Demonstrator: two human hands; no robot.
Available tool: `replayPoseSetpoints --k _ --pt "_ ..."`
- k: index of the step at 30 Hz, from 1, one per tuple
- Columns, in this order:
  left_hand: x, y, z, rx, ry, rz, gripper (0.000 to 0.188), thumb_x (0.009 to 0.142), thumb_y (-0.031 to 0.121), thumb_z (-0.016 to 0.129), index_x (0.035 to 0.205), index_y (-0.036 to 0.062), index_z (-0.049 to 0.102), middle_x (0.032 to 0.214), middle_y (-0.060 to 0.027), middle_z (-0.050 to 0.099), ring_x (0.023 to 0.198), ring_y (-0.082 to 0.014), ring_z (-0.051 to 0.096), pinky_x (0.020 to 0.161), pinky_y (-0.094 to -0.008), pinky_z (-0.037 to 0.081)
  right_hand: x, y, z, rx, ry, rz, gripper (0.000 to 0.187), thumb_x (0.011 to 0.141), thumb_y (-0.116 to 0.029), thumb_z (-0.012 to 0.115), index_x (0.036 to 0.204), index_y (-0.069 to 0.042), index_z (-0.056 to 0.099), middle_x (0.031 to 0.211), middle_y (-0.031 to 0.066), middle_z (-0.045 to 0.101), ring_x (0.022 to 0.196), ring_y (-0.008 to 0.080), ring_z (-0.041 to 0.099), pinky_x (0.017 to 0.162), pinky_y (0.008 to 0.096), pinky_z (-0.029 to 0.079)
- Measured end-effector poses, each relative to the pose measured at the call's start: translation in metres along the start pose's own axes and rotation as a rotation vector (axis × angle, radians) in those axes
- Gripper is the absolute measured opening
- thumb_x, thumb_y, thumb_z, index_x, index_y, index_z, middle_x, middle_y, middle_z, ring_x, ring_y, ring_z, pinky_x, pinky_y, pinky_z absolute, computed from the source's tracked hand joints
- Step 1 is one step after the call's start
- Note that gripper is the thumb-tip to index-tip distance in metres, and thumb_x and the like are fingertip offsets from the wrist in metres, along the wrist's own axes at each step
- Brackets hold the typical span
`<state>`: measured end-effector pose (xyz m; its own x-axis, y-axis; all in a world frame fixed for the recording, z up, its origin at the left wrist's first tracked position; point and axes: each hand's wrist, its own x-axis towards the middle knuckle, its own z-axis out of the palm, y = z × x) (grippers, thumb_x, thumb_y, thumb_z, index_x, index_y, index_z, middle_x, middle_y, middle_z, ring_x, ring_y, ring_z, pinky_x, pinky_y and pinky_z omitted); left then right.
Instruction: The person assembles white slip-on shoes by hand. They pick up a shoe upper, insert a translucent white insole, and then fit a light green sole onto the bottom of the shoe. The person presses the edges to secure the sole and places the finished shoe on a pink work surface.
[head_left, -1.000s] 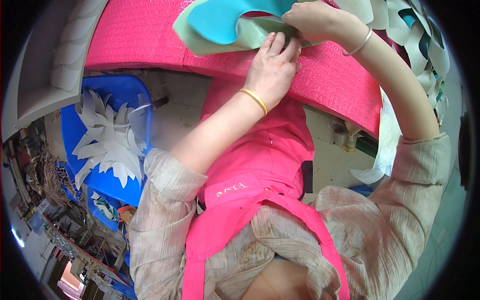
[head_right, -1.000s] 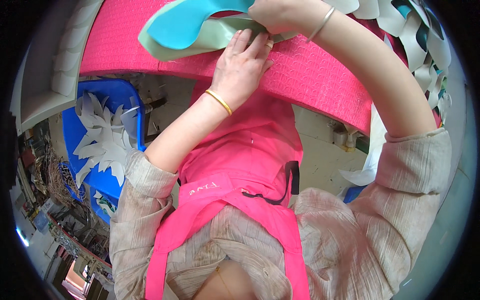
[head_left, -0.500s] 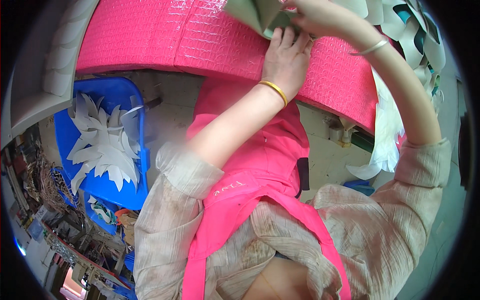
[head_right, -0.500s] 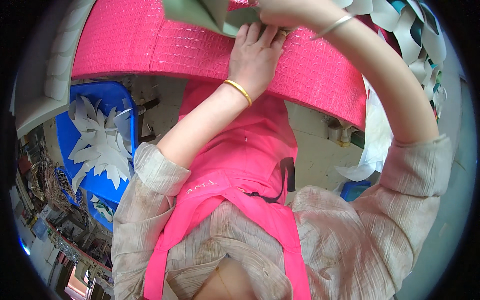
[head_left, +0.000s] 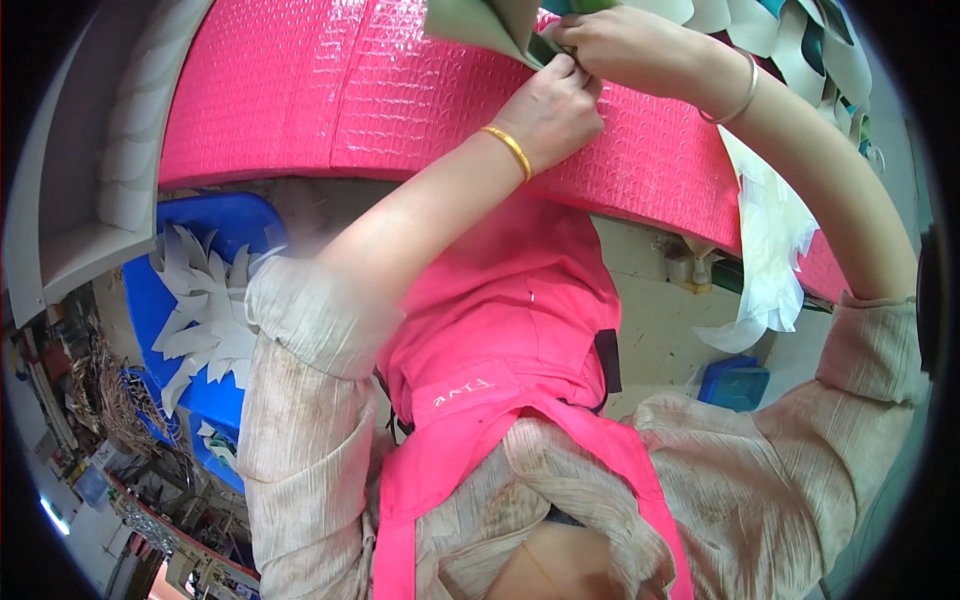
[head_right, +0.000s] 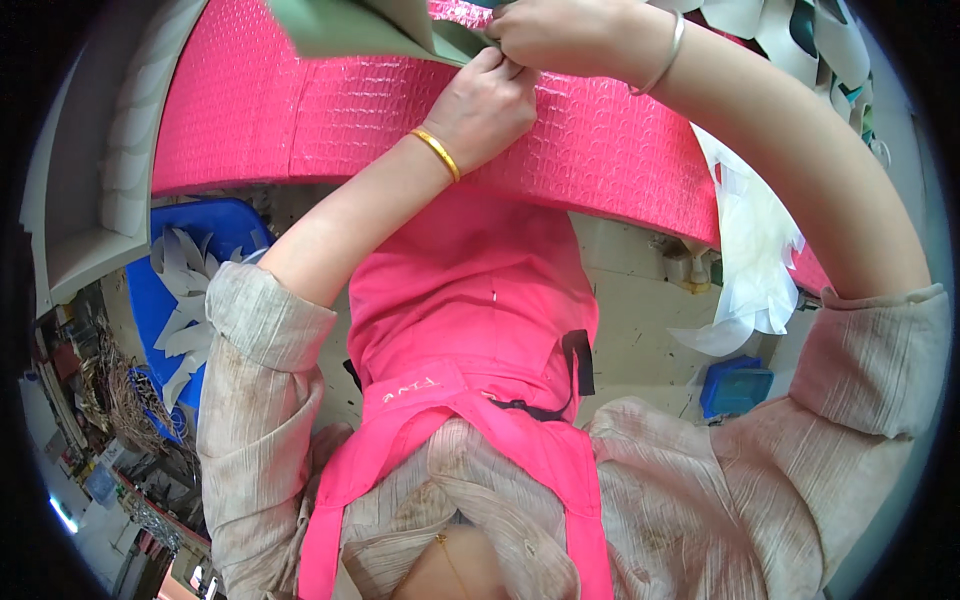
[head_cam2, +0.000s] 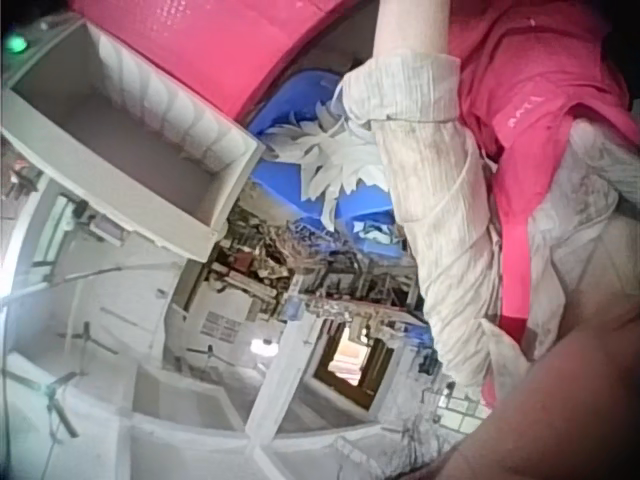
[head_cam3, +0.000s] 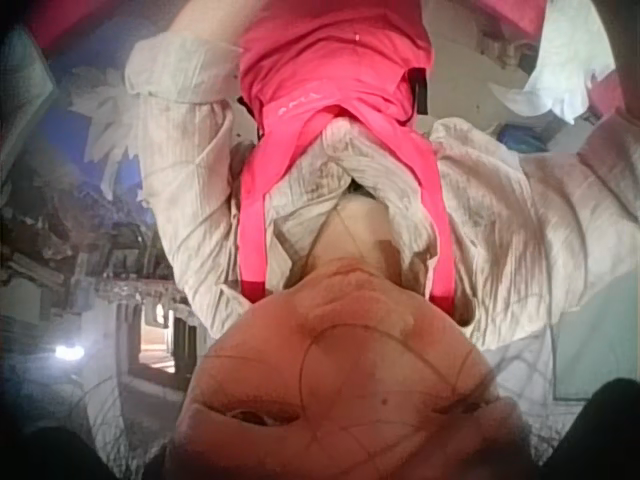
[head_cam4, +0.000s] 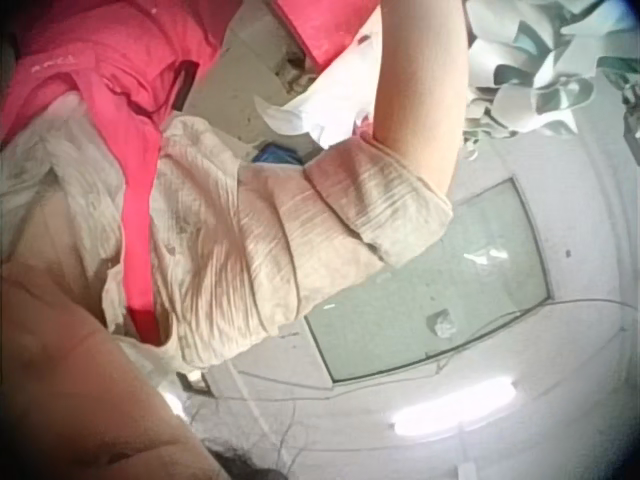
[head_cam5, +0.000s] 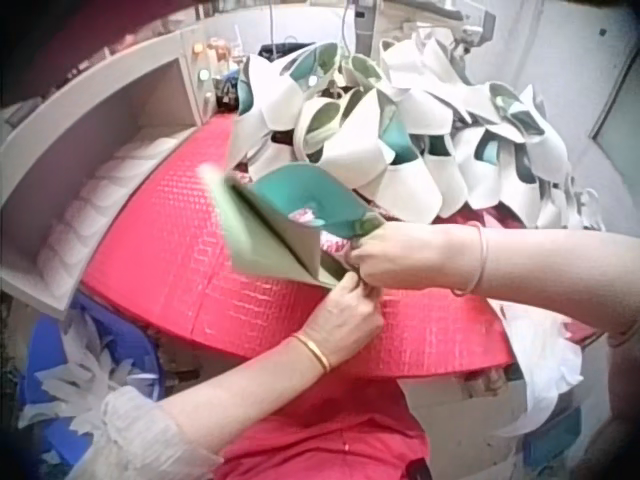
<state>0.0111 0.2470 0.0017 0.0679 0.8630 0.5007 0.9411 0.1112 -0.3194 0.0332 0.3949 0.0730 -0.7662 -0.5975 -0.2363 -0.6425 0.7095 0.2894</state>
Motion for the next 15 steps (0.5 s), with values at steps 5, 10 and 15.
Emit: replayPoseSetpoints --k 5,10,15 --pt "0.006 -0.001 0.008 -0.006 -0.025 0.157 0.01 0.063 0.013 0.055 0.064 0.0098 0.064 0.078 -0.0038 0.055 0.082 -0.0184 0.052 0.077 -0.0308 0.04 -0.016 -0.005 -0.007 0.655 0.054 0.448 0.017 0.065 -0.002 0.059 0.082 0.002 0.057 0.084 0.0198 0.057 0.078 0.028 0.059 0.068 0.0344 0.046" --pt "0.011 -0.017 0.004 -0.12 -0.091 0.211 0.008 0.061 0.013 0.056 0.056 0.0129 0.062 0.072 -0.0016 0.055 0.08 -0.0161 0.053 0.079 -0.0282 0.041 -0.05 0.0 0.017 -0.643 -0.058 0.115 0.028 0.069 -0.009 0.062 0.097 -0.008 0.059 0.108 -0.0017 0.056 0.109 0.0147 0.048 0.092 0.0268 0.04" --pt "-0.032 -0.048 -0.026 -0.085 -0.142 0.235 0.006 0.06 0.012 0.057 0.055 0.0113 0.061 0.072 -0.001 0.055 0.079 -0.0151 0.053 0.081 -0.0252 0.04 -0.03 -0.006 0.025 0.119 0.291 0.306 0.02 0.071 -0.009 0.061 0.091 -0.006 0.06 0.099 0.0033 0.058 0.097 0.0198 0.053 0.085 0.03 0.043"
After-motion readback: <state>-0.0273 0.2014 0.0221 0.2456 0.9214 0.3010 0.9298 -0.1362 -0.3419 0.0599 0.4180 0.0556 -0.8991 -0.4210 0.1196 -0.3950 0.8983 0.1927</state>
